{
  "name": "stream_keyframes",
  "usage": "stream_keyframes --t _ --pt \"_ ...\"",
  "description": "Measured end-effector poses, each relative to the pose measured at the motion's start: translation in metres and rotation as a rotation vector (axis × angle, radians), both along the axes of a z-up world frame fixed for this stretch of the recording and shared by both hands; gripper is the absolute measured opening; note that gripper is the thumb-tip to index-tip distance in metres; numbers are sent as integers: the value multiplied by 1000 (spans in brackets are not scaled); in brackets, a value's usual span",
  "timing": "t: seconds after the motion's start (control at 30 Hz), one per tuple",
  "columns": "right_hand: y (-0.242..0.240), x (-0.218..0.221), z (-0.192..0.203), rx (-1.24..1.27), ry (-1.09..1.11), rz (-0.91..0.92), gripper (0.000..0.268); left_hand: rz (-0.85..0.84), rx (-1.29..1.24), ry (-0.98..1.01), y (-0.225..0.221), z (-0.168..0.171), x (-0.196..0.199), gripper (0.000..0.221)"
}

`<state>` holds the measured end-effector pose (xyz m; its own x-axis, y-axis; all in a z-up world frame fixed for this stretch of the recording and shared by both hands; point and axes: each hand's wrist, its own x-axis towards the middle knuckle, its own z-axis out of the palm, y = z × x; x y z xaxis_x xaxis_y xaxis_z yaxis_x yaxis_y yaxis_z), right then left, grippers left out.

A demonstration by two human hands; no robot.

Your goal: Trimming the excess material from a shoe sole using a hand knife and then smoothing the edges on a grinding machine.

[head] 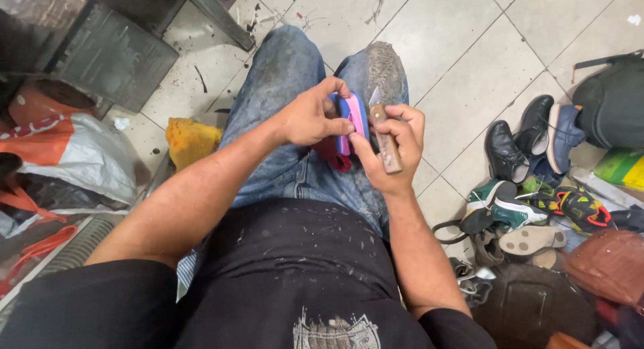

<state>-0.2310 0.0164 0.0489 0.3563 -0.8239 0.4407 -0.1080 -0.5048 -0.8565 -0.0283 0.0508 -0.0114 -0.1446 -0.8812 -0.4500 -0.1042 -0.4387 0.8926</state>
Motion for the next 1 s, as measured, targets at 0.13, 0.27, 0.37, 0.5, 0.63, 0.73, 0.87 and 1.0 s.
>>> stream_keyframes --t 0.13,0.27,0.37,0.5,0.63,0.73,0.87,1.0 --pt "-7 -5 -19 8 -32 -40 36 7 -40 28 -2 -6 0 55" --pt "-7 -8 2 33 -106 -49 26 -12 -54 91 -7 5 4 53" --pt "1 -17 23 50 -190 58 19 -19 -44 138 -9 13 9 53" --pt "10 -21 28 -101 9 157 11 -24 -53 220 -9 -17 9 51" --pt "5 -7 31 -162 110 161 8 0 -86 293 -6 -15 10 51" --pt "3 1 31 -229 193 178 8 -3 -91 297 -5 -27 7 51" --pt "0 0 20 -246 234 160 6 5 -104 317 -4 -29 7 52" --pt "10 -14 9 -160 244 161 7 22 -100 350 0 -31 7 53"
